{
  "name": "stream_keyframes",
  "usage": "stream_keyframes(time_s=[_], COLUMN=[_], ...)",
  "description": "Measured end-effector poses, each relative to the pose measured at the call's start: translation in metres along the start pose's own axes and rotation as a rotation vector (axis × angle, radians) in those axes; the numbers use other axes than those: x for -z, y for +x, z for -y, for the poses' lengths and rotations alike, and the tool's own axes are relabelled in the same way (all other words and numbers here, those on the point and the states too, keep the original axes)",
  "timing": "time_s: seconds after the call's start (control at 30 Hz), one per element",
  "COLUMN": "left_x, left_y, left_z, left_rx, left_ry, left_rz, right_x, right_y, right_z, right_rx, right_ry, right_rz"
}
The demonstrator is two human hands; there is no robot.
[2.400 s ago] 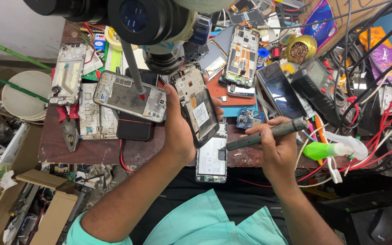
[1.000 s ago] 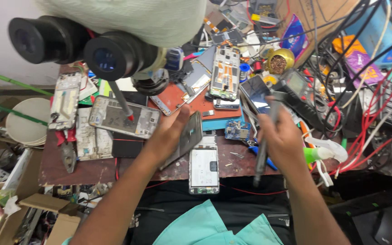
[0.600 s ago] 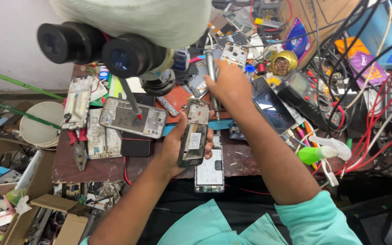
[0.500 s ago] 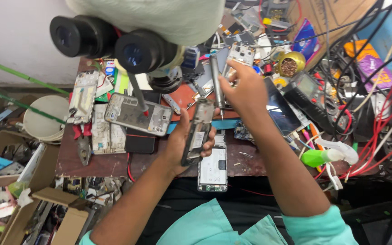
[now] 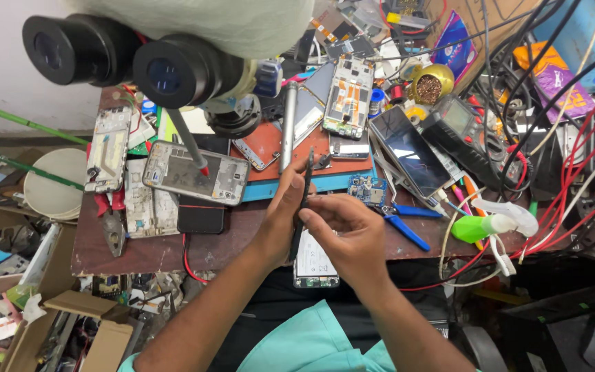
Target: The person uses a hot air gun and pliers to remove a component from a disassembled smartphone, then transfers the component to another phone and connects a circuit board to the battery.
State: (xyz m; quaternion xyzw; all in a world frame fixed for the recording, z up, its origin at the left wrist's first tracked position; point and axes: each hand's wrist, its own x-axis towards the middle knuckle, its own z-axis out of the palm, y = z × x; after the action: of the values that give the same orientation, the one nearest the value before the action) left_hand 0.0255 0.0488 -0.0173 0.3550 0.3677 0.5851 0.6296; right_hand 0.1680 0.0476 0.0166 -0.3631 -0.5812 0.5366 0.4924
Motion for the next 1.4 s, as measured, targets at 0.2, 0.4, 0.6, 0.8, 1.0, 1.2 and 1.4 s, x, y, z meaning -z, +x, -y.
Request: stream_keyframes(time_s=[0.2, 0.4, 0.6, 0.8, 1.0, 1.2, 1.4], left_x=[0.004, -0.004, -0.023, -0.041, -0.038, -0.016, -0.001], left_y=[0.003, 0.02, 0.036, 0.024, 0.017, 0.029, 0.035], left_z=[0.002, 0.003, 0.013, 0.014, 0.028, 0.032, -0.011], left_rx=[-0.083, -0.193, -0.328, -0.264, -0.379, -0.126, 0.067], left_ry=[0.242, 0.409, 0.264, 0.215, 0.355, 0.074, -0.312], left_rz=[-0.059, -0.058, -0.112, -0.21, -0.325, -0.228, -0.129], right_x=[0.005, 0.014, 0.012, 0.002, -0.007, 0.016, 0.091], right_y=[0.005, 0.017, 0.019, 0.01, 0.004, 0.015, 0.024], right_z=[-0.019, -0.036, -0.037, -0.047, -0.052, -0.034, -0.006], right_rx=[-0.284, -0.268, -0.194, -0.073, -0.083, -0.267, 0.076], right_ry=[0.322, 0.413, 0.544, 0.525, 0.502, 0.277, -0.799], right_rz=[-0.03, -0.008, -0.119, -0.256, -0.306, -0.13, -0.111])
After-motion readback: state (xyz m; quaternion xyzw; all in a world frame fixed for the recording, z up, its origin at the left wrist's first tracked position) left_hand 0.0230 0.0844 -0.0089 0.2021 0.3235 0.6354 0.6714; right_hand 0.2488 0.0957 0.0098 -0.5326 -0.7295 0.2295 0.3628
